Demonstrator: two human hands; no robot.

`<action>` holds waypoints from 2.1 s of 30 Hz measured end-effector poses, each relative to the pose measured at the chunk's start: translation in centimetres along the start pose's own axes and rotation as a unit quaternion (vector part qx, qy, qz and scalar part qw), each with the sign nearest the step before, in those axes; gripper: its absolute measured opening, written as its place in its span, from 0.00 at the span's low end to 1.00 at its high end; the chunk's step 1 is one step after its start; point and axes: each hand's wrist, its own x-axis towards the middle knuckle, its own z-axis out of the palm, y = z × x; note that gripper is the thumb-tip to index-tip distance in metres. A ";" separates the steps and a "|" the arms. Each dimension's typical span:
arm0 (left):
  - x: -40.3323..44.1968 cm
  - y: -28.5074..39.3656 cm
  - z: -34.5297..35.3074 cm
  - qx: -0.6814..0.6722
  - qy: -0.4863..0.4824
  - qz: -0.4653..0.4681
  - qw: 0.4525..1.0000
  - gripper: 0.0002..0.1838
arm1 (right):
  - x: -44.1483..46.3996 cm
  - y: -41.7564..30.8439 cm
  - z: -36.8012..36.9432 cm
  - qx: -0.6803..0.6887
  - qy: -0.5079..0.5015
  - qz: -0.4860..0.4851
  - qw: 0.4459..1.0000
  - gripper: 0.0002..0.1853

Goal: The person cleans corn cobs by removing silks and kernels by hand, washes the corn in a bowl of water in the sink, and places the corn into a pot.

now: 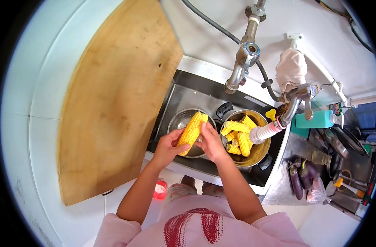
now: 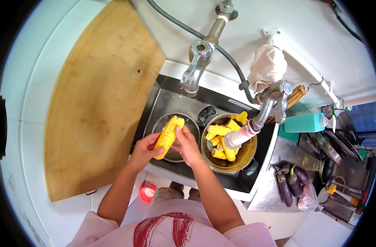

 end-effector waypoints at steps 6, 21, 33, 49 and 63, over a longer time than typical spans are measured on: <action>-0.6 1.2 1.6 0.018 0.154 0.005 0.988 0.10 | -2.1 -2.0 3.0 0.136 -0.146 -0.043 0.979 0.24; -1.2 4.7 3.1 0.236 0.192 0.331 0.893 0.11 | -4.9 -6.8 6.2 0.096 -0.130 -0.026 0.987 0.32; -3.1 6.7 4.6 0.264 0.234 0.296 0.888 0.08 | -4.9 -7.2 6.8 0.089 -0.010 -0.031 0.996 0.18; -2.1 5.7 3.8 0.350 0.153 0.302 0.874 0.05 | -5.1 -6.6 7.5 0.039 -0.016 -0.061 0.997 0.21; -3.3 5.3 4.1 0.117 0.211 0.114 0.964 0.04 | -5.1 -6.2 6.9 0.075 -0.018 -0.071 0.994 0.22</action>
